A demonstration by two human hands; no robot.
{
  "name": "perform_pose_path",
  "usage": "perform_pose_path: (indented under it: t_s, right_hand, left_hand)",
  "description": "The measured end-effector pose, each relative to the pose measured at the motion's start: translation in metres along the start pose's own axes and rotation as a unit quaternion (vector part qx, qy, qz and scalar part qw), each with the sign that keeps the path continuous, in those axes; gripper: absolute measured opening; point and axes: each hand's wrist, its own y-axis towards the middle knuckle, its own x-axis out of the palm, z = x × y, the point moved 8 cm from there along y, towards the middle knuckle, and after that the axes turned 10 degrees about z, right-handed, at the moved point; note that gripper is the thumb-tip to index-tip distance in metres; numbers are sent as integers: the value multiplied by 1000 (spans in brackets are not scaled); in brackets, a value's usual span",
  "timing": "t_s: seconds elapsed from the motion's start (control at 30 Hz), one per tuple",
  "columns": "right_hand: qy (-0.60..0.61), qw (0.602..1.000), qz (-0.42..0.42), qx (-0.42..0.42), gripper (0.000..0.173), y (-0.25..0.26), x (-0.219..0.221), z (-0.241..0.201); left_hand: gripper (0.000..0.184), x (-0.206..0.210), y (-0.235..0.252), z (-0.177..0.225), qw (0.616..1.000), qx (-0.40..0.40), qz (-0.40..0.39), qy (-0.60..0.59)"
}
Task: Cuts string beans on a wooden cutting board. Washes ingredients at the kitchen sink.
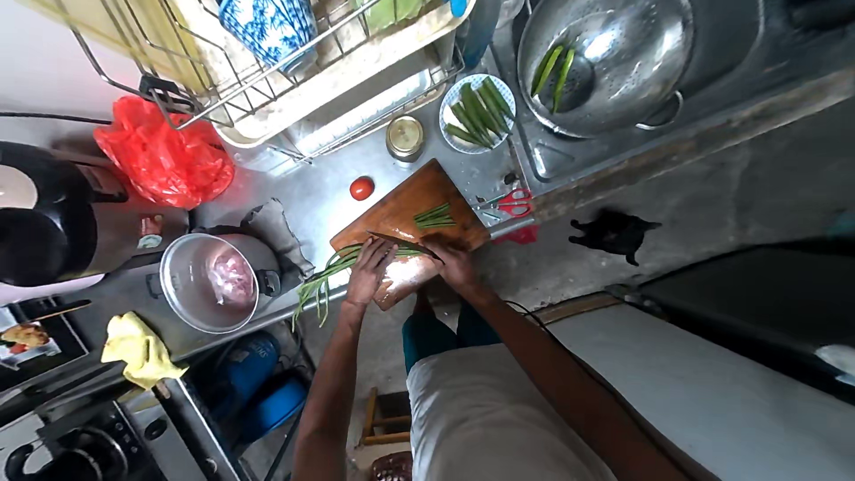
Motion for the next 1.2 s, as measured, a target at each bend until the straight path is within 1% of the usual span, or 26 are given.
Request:
perform_pose_path:
  t_s: [0.1, 0.17, 0.3, 0.37, 0.47, 0.53, 0.6, 0.67, 0.73, 0.9, 1.03, 1.13, 1.2]
  right_hand:
    - [-5, 1000, -4, 14, 35, -1, -6, 4]
    - [2, 999, 13, 50, 34, -1, -20, 11]
    - [21, 990, 68, 121, 47, -8, -64, 30]
    - [29, 986, 85, 137, 49, -13, -80, 39]
    - [22, 980, 80, 182, 57, -19, -96, 45]
    - [0, 977, 67, 202, 56, -24, -100, 42]
    - [-26, 981, 45, 186, 52, -29, -99, 33]
    - [-49, 988, 9, 144, 48, -35, -89, 17]
    - [-71, 988, -41, 129, 49, -44, -74, -1]
    - [-122, 967, -158, 161, 59, -60, -47, -30]
    - [-131, 962, -178, 158, 60, -65, -37, -32]
    - [-129, 954, -206, 178, 60, -66, -34, -31]
    - [-125, 952, -209, 185, 58, -67, -33, -30]
  left_hand:
    - [41, 7, 10, 6, 1000, -13, -19, -1]
    - [44, 15, 19, 14, 999, -16, -34, -8]
    - [40, 27, 36, 30, 999, -21, -13, -41]
    - [40, 30, 42, 36, 998, -26, -14, -48]
    - [36, 28, 47, 40, 997, -29, 18, -66]
    - [35, 27, 47, 40, 997, -28, 29, -71]
    - [31, 27, 46, 39, 996, -25, 33, -76]
    - [28, 28, 45, 38, 995, -23, 37, -87]
    - [28, 28, 44, 38, 995, -26, 35, -94]
    - [29, 28, 43, 39, 995, -34, 32, -87]
    - [26, 30, 40, 38, 994, -39, 35, -91]
    - [23, 30, 40, 37, 994, -41, 43, -97]
    - [23, 28, 40, 37, 993, -43, 47, -104]
